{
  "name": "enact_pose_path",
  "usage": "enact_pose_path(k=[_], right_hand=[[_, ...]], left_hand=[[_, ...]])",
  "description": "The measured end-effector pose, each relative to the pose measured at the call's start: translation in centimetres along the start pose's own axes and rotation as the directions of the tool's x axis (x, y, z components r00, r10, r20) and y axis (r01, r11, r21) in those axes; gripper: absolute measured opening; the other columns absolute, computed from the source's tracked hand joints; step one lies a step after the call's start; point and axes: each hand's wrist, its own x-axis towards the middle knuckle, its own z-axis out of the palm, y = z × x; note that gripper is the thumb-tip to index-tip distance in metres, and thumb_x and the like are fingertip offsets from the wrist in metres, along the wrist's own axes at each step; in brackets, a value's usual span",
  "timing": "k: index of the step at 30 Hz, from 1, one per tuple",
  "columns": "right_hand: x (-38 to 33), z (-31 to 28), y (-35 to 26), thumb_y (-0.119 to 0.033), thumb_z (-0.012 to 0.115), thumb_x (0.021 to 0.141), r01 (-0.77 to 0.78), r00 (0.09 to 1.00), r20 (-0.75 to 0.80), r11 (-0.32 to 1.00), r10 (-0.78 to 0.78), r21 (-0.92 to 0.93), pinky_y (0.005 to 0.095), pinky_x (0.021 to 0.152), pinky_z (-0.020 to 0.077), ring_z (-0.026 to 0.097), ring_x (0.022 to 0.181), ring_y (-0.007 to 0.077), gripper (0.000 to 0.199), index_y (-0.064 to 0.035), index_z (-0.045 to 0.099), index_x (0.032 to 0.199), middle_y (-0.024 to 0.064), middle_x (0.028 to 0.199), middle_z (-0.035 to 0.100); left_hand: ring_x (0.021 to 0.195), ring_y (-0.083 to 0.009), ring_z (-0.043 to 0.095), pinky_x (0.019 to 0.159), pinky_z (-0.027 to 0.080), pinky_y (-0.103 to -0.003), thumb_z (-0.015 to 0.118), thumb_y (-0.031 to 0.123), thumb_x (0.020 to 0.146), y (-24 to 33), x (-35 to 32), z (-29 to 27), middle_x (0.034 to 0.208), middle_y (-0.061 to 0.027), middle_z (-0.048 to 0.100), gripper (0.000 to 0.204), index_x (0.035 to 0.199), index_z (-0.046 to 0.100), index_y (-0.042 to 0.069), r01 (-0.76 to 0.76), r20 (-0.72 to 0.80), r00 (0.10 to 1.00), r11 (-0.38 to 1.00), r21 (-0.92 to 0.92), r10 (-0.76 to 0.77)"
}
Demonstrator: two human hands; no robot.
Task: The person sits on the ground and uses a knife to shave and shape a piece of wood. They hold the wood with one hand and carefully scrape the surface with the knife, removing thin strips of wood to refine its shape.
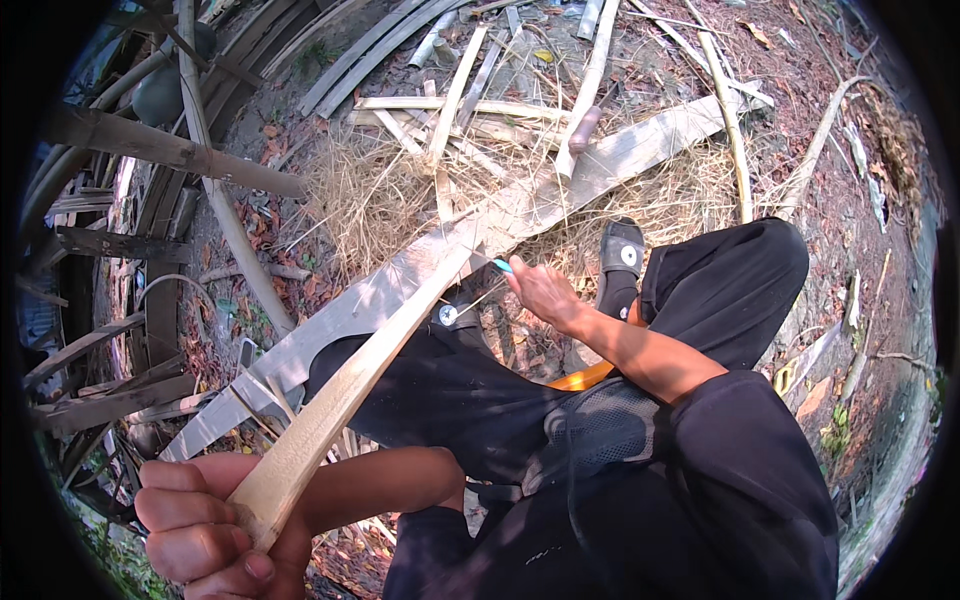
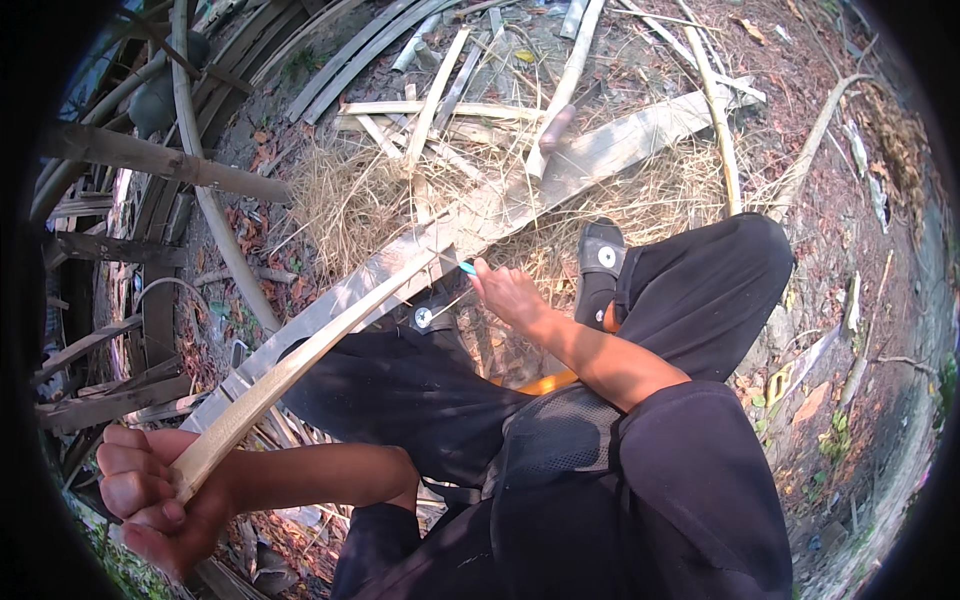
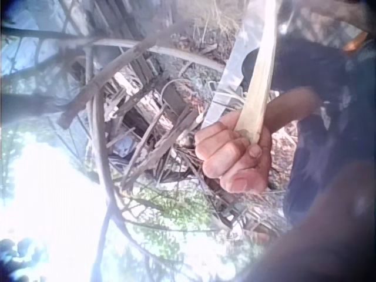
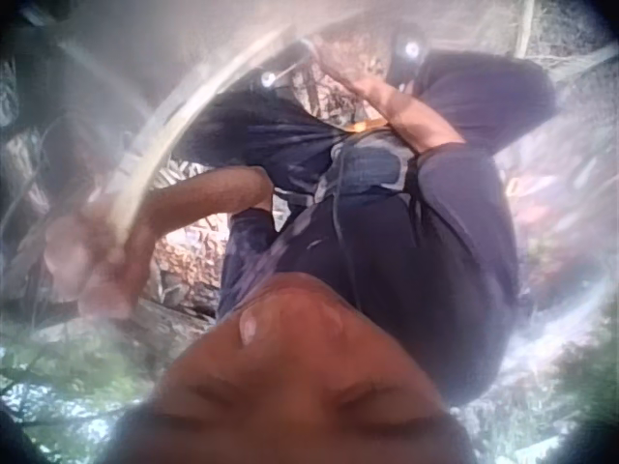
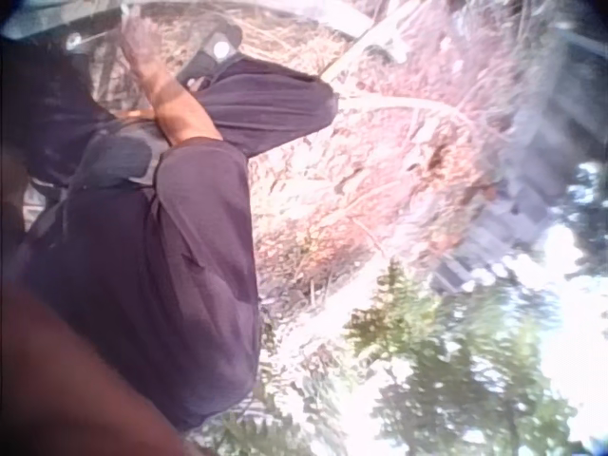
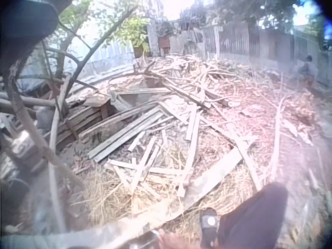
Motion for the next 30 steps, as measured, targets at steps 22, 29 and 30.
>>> enact_pose_path(k=[22, 29, 30], right_hand=[[2.2, 5.8, 1.4, -0.033, 0.041, 0.093, -0.179, 0.982, -0.024, 0.971, 0.185, 0.158, 0.0485, 0.07, 0.0512, 0.062, 0.08, 0.0411, 0.032, -0.0032, 0.05, 0.095, 0.0238, 0.079, 0.061], [3.5, 4.6, 2.9, -0.035, 0.037, 0.094, -0.21, 0.96, 0.242, 0.933, 0.14, 0.293, 0.05, 0.086, 0.0434, 0.055, 0.098, 0.043, 0.042, 0.0033, 0.049, 0.105, 0.0302, 0.099, 0.057], [3.9, 2.9, 2.1, -0.036, 0.037, 0.094, -0.211, 0.949, 0.293, 0.921, 0.113, 0.327, 0.0503, 0.088, 0.0419, 0.054, 0.101, 0.044, 0.043, 0.004, 0.049, 0.107, 0.0314, 0.101, 0.057]], left_hand=[[0.041, -0.0128, 0.025, 0.042, 0.017, -0.027, 0.039, 0.012, 0.079, 0.8, 0.1, 2.4, 0.046, -0.0051, 0.029, 0.036, 0.047, 0.023, 0.008, -0.186, 0.227, 0.955, 0.982, -0.039, 0.19], [0.042, -0.0106, 0.023, 0.042, 0.017, -0.027, 0.036, 0.015, 0.082, 0.6, -0.1, 2.1, 0.05, -0.0022, 0.025, 0.038, 0.05, 0.016, 0.011, -0.11, 0.147, 0.984, 0.992, 0.066, 0.1], [0.044, -0.0102, 0.021, 0.044, 0.016, -0.027, 0.035, 0.016, 0.083, 0.4, 0.0, 1.2, 0.051, -0.0008, 0.024, 0.038, 0.05, 0.017, 0.013, -0.102, 0.126, 0.988, 0.993, 0.06, 0.094]])
